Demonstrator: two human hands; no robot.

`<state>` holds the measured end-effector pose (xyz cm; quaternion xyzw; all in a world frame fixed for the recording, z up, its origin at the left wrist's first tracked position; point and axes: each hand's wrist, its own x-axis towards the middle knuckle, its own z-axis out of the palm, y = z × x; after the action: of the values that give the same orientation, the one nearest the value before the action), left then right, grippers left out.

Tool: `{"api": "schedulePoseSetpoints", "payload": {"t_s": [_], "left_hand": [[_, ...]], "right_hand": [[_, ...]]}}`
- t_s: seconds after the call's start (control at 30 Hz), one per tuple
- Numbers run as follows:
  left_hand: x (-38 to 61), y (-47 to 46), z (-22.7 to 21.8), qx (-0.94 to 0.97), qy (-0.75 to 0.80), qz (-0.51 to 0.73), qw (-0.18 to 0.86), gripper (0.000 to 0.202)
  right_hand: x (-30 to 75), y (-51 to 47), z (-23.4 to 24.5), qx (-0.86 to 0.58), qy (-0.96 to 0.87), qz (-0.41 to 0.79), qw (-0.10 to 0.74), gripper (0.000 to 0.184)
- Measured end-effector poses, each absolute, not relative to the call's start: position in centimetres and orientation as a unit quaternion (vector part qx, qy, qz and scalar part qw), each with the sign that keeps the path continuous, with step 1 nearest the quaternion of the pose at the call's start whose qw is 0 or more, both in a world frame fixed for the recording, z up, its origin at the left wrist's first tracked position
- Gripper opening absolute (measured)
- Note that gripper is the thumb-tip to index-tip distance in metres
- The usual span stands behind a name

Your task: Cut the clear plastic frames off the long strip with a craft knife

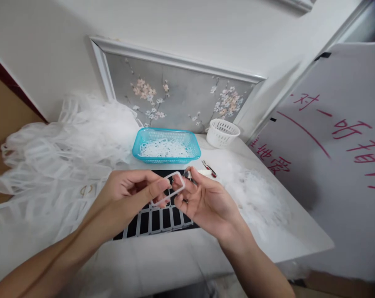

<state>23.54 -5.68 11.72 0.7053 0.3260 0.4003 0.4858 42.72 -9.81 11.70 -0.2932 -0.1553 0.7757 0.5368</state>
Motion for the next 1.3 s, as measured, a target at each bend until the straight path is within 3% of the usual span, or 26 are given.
{"api": "schedulePoseSetpoints", "payload": {"t_s": [0.27, 0.4, 0.47, 0.6, 0.73, 0.83, 0.97, 1.1, 1.23, 1.3], "left_hand": [[23.3, -5.7, 12.1, 0.730, 0.360, 0.357, 0.458, 0.028], [23.5, -4.1, 11.6, 0.731, 0.406, 0.268, 0.478, 0.034], [24.0, -2.6, 10.6, 0.734, 0.410, 0.227, 0.492, 0.036], [25.9, 1.0, 6.9, 0.789, 0.392, 0.155, 0.448, 0.039], [28.8, 3.8, 3.0, 0.919, 0.334, 0.084, 0.191, 0.049], [30.5, 5.1, 0.8, 0.954, 0.284, 0.056, 0.073, 0.038], [31.8, 6.4, -1.1, 0.986, 0.162, 0.033, -0.009, 0.019], [32.0, 7.4, -2.3, 0.995, 0.082, 0.040, -0.041, 0.020], [31.8, 7.9, -2.5, 0.993, 0.096, 0.061, -0.004, 0.017], [31.6, 7.6, -1.7, 0.980, 0.133, 0.101, 0.105, 0.015]], "right_hand": [[43.9, -9.6, 10.7, -0.324, -0.223, 0.707, 0.587, 0.014], [48.1, -7.8, 7.9, -0.377, -0.252, 0.552, 0.700, 0.015], [50.8, -6.5, 5.3, -0.447, -0.289, 0.464, 0.708, 0.022], [54.4, -4.7, -0.1, -0.592, -0.435, 0.389, 0.556, 0.022], [54.4, -4.0, -3.0, -0.648, -0.621, 0.220, 0.382, 0.013], [53.5, -3.5, -3.8, -0.592, -0.752, 0.099, 0.273, 0.005], [52.9, -2.7, -4.5, -0.546, -0.813, 0.043, 0.198, 0.016], [53.0, -2.1, -5.2, -0.559, -0.790, 0.068, 0.244, 0.018], [53.1, -2.4, -4.2, -0.571, -0.598, 0.297, 0.477, 0.016], [53.1, -3.1, -2.7, -0.528, -0.478, 0.415, 0.565, 0.027]]}}
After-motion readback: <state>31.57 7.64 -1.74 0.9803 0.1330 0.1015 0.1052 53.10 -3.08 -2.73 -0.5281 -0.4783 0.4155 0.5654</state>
